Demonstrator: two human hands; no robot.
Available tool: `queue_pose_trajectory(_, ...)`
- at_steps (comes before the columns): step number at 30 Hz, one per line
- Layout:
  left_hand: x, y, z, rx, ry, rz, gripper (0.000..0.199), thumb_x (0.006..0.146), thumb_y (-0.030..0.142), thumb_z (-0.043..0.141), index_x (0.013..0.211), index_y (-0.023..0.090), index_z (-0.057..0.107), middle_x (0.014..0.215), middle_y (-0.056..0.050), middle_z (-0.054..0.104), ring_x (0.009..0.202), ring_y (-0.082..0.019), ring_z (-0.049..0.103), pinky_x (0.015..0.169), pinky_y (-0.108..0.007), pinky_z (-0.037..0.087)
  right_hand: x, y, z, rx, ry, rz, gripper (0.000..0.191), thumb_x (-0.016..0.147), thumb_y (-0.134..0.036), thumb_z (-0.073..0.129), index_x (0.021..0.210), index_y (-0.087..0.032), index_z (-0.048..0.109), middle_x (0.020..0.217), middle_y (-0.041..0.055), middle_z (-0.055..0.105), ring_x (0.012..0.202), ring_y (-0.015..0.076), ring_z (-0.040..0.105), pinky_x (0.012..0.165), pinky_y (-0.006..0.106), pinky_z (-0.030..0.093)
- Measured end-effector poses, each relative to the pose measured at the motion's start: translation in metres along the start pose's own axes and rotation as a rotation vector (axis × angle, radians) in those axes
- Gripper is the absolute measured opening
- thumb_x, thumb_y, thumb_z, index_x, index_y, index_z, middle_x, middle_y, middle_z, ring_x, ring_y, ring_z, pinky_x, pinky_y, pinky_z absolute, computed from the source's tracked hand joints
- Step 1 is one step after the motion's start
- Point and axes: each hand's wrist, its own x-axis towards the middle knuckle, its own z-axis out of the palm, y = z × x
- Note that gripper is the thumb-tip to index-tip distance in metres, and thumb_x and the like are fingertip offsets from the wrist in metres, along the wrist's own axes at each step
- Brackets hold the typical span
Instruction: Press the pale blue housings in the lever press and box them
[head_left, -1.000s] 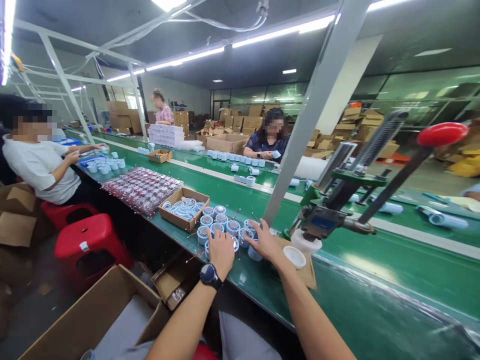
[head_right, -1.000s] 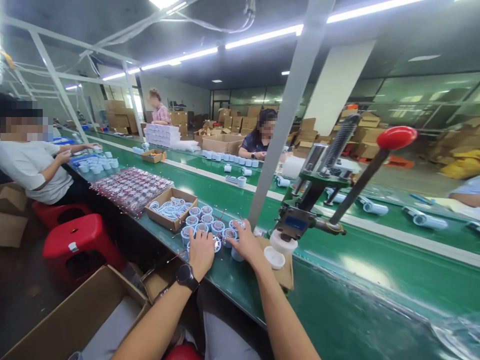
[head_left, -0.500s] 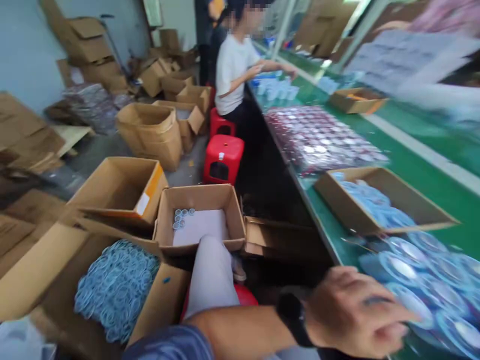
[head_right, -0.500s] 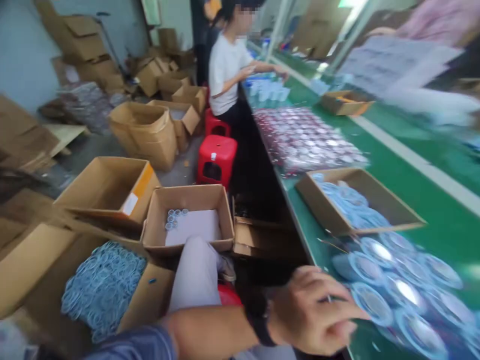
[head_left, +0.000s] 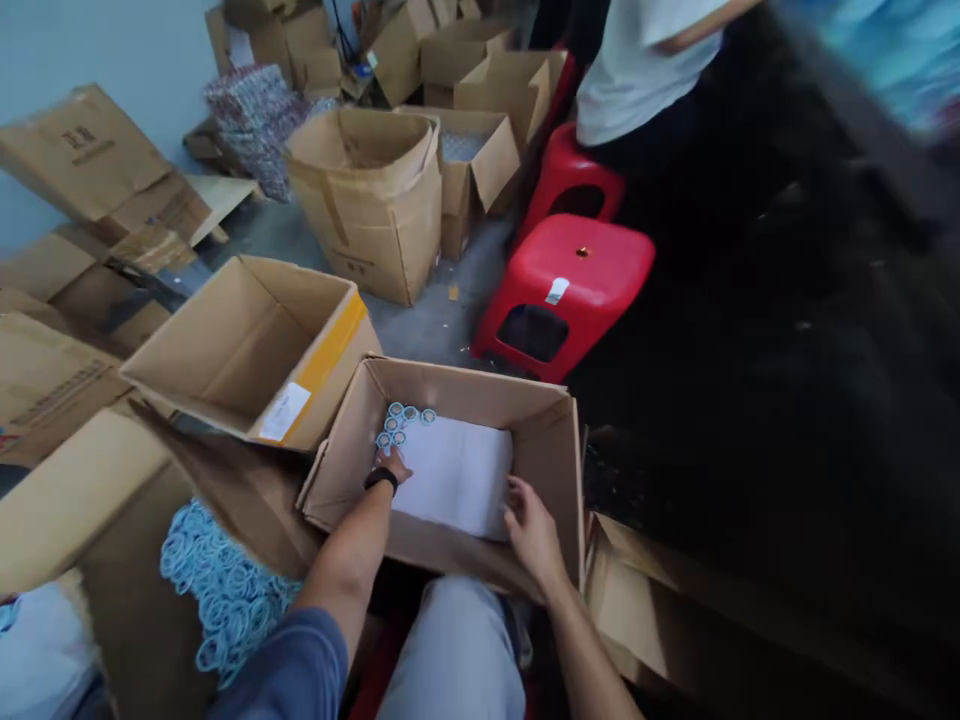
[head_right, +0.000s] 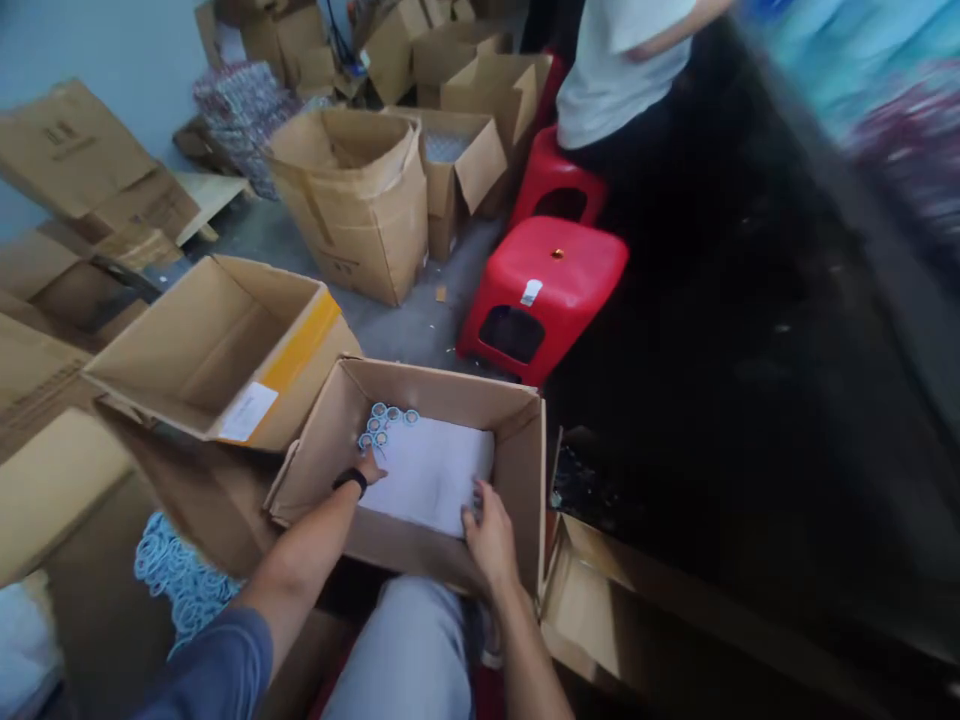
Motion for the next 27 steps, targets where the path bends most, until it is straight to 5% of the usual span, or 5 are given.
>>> queue_pose_trajectory(3, 0.063, -0.021, 0.033, 0.137, 0.003, -0.013, 0.068, 0.086, 0.029, 0.070, 0.146, 0.020, 0.039, 0.150, -0.016, 0.040, 0.132, -0.034, 0.046, 0.104, -0.052, 0.044, 0.091, 0.030, 0.056, -0.090, -0.192, 0.026, 0.057, 0.082, -0.016, 0.050, 0.139, -0.019, 0.048, 0.116, 0.0104, 0.063, 0.105, 0.0218, 0.065, 0.095, 0.034, 0.052)
queue_pose_trajectory(7, 0.144, -0.037, 0.069, 0.295, -0.014, 0.092, 0.101, 0.073, 0.013, 0.078, 0.155, 0.030, 0.022, 0.163, -0.019, 0.011, 0.146, -0.042, 0.025, 0.107, -0.049, 0.040, 0.164, 0.072, 0.119, -0.223, -0.357, 0.030, 0.070, 0.079, -0.012, 0.057, 0.148, -0.019, 0.041, 0.127, 0.0158, 0.055, 0.111, 0.0245, 0.061, 0.097, 0.034, 0.049)
queue_pose_trajectory(13, 0.222, -0.058, 0.112, 0.420, -0.049, 0.256, 0.105, 0.074, 0.021, 0.079, 0.157, 0.033, 0.017, 0.166, -0.014, -0.005, 0.149, -0.045, 0.012, 0.111, -0.055, 0.032, 0.251, 0.073, 0.191, -0.357, -0.378, -0.184, 0.079, 0.086, -0.013, 0.055, 0.156, -0.029, 0.023, 0.153, 0.0162, 0.026, 0.138, 0.0317, 0.033, 0.104, 0.042, 0.045)
queue_pose_trajectory(18, 0.243, -0.078, 0.142, 0.459, 0.053, 0.301, 0.084, 0.083, 0.043, 0.071, 0.154, 0.036, 0.027, 0.166, -0.015, 0.000, 0.138, -0.042, 0.037, 0.108, -0.055, 0.030, 0.310, 0.058, 0.250, -0.420, -0.330, -0.366, 0.066, 0.094, -0.012, 0.037, 0.156, -0.031, 0.022, 0.159, 0.0135, 0.015, 0.145, 0.0354, 0.015, 0.109, 0.052, 0.036)
queue_pose_trajectory(27, 0.221, -0.098, 0.174, 0.331, 0.057, 0.352, 0.063, 0.081, 0.038, 0.075, 0.139, 0.028, 0.051, 0.161, -0.014, 0.013, 0.135, -0.036, 0.042, 0.104, -0.045, 0.042, 0.330, 0.031, 0.306, -0.502, -0.262, -0.423, 0.082, 0.088, -0.021, 0.051, 0.158, -0.025, 0.009, 0.148, 0.0199, 0.028, 0.123, 0.0332, 0.041, 0.092, 0.044, 0.050)
